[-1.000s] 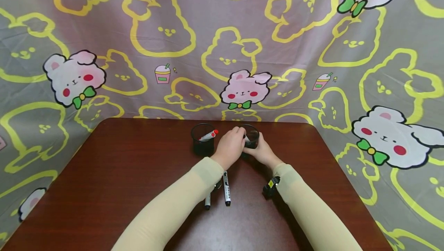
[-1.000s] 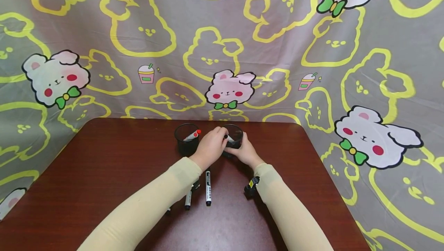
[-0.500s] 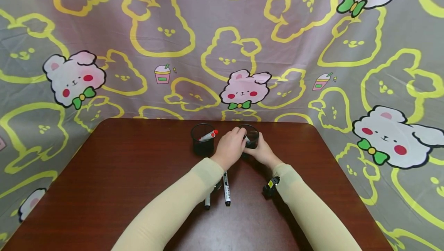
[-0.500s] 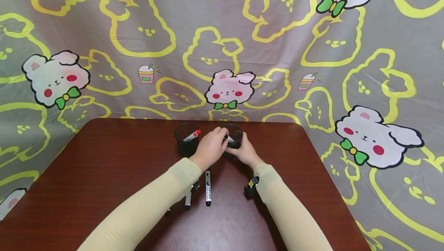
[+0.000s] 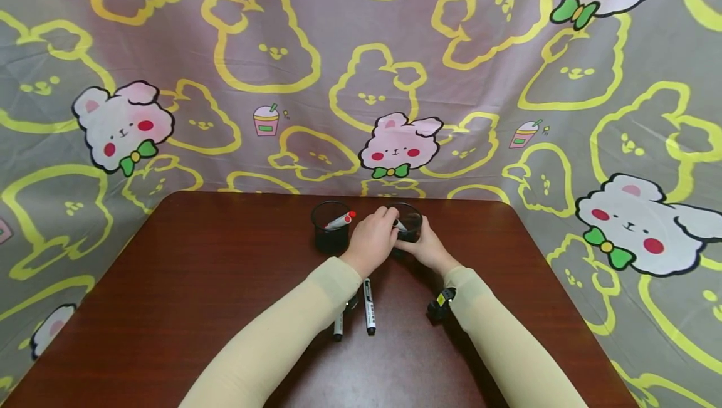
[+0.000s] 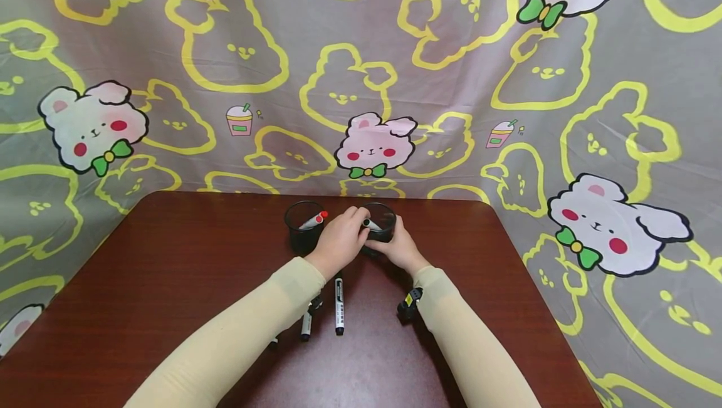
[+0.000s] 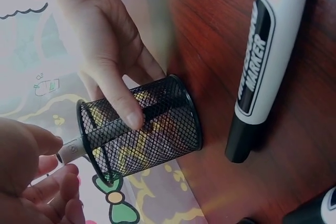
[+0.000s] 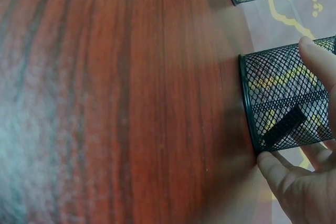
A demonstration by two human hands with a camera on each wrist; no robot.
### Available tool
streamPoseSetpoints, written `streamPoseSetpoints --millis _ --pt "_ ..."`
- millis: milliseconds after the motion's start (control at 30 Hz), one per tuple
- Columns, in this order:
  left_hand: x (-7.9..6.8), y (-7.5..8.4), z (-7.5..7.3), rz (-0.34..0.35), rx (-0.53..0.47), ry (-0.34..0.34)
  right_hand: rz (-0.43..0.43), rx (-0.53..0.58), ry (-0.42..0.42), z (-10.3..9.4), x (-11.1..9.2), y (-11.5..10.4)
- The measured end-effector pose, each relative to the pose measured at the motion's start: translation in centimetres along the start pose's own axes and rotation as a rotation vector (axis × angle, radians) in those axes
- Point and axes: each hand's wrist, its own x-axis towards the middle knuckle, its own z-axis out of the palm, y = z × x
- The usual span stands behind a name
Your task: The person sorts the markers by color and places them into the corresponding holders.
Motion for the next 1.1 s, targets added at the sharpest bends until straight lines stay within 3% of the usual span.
streamPoseSetpoints --millis 500,833,1100 --pt "-1.0 -1.1 -2.9 -0.038 -0.046 0.057 -0.004 0.028 0.031 0.3 -0.1 -0.4" --pt "-2.6 -1.4 -5.8 -0.074 -0.130 0.141 0.015 0.013 0.015 0.0 -0.5 -0.6" --pt "-4.2 -1.7 -7.0 -0.091 -0.182 0.186 0.031 0.021 0.014 0.0 -0.3 -0.3"
